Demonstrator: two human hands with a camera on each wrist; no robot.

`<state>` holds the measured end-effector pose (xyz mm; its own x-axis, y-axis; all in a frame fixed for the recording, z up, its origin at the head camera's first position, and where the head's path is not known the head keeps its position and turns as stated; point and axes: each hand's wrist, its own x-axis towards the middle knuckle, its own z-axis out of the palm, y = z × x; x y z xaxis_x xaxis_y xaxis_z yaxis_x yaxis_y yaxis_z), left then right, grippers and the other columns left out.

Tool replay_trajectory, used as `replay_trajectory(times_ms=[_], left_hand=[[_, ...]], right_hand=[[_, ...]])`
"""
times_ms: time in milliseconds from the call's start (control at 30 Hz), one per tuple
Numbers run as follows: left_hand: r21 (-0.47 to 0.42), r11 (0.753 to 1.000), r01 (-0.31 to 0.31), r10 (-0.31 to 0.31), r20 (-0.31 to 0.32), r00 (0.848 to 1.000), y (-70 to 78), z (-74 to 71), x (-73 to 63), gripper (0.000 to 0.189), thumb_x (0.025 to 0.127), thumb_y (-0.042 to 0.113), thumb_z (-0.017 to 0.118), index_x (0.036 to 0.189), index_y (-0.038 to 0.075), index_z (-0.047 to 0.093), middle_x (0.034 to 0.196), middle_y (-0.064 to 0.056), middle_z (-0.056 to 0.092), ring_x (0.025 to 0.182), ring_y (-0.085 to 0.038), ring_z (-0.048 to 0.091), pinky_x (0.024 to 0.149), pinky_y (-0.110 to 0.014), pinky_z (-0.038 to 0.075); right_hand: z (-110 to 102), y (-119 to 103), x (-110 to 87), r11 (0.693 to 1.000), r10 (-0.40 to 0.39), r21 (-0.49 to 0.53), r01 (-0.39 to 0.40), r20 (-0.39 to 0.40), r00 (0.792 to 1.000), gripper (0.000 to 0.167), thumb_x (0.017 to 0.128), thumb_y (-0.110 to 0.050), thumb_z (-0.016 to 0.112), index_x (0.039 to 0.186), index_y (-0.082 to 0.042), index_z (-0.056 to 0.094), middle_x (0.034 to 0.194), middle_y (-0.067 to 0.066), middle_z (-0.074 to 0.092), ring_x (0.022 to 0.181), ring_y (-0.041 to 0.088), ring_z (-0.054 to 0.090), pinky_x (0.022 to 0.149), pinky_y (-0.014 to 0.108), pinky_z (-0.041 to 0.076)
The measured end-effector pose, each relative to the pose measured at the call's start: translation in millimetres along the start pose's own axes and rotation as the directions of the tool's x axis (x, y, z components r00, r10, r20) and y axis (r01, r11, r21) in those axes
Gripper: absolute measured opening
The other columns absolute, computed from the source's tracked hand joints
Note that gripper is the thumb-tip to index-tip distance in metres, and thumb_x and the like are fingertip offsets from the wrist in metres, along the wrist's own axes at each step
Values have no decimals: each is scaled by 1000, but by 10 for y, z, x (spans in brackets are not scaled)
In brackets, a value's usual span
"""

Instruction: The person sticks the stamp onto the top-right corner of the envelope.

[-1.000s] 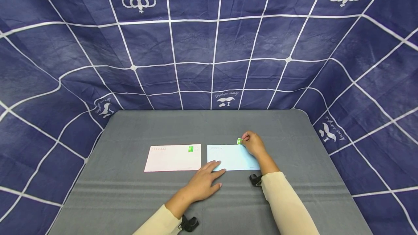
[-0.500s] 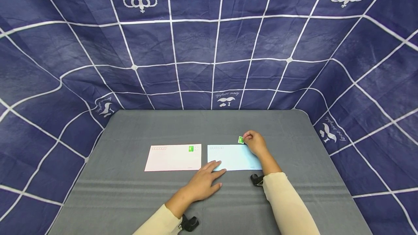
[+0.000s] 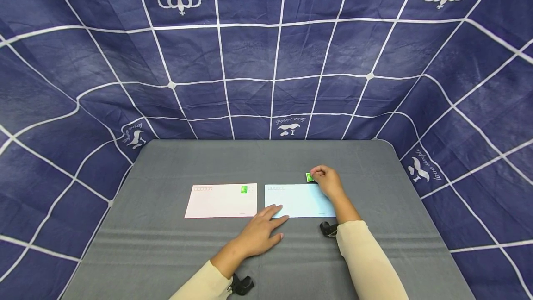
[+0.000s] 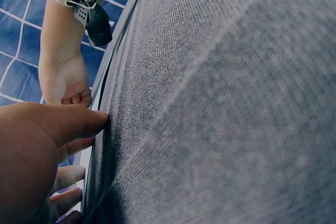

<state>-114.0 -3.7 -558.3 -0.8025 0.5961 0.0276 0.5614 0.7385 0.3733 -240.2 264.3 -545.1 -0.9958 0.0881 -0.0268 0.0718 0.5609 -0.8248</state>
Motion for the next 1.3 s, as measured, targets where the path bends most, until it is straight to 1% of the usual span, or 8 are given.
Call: replay_trajectory(times_ms=[233,400,567,800,1000,1167,1300], left_hand=[[-2,1000,-2,2,2,1000,-1,4,-5,50,100,39,60,148,28,54,162,-2,40,151,-22,36,119,-43,38],[-2,1000,-3,3,7,1000,7,-2,-5,50,100,39,59,148,27,54,162,-2,40,151,-22,36,119,-43,37],[-1,1000,-16,16,-8,1000,13,-9,-10,50,99,39,61,147,25,55,161,-4,42,150,-24,38,120,-42,36],[7,999,-39,39,-36,999,1,-7,-12,50,99,39,60,146,25,55,160,-5,43,149,-26,40,118,-43,38],[3,1000,-25,25,-21,999,-3,-13,2,50,99,38,60,147,26,55,161,-4,43,150,-24,38,119,-43,37],[1,1000,-17,17,-6,1000,2,-15,5,50,99,39,59,148,27,53,162,-3,41,151,-23,37,120,-43,36],[17,1000,-19,19,-7,1000,5,-16,4,51,99,39,60,148,26,54,161,-4,42,150,-23,38,119,-42,37]], right_hand=[[-28,-27,-30,1000,7,2,-7,-12,1000,15,96,-11,65,104,1,72,89,8,68,74,9,55,65,20,45],[-41,-33,-45,1000,17,9,-17,-10,1000,18,97,-13,66,106,1,71,90,8,68,75,9,56,65,20,46],[-57,-54,-64,1000,20,24,-20,-3,1000,21,97,-16,66,109,1,69,90,5,68,75,6,58,65,19,47],[-85,-84,-83,999,28,32,-28,-6,1000,21,97,-16,67,109,0,69,92,6,68,75,5,58,66,18,48],[-119,-66,-89,999,29,27,-30,2,1000,22,97,-17,67,109,1,68,90,5,68,74,3,57,65,18,48],[-151,-41,-124,999,38,27,-38,6,999,20,97,-15,66,107,2,68,87,4,68,74,7,59,64,19,48],[-176,-22,-166,999,45,9,-45,19,999,17,97,-14,64,105,1,67,84,3,66,74,11,59,62,21,48]])
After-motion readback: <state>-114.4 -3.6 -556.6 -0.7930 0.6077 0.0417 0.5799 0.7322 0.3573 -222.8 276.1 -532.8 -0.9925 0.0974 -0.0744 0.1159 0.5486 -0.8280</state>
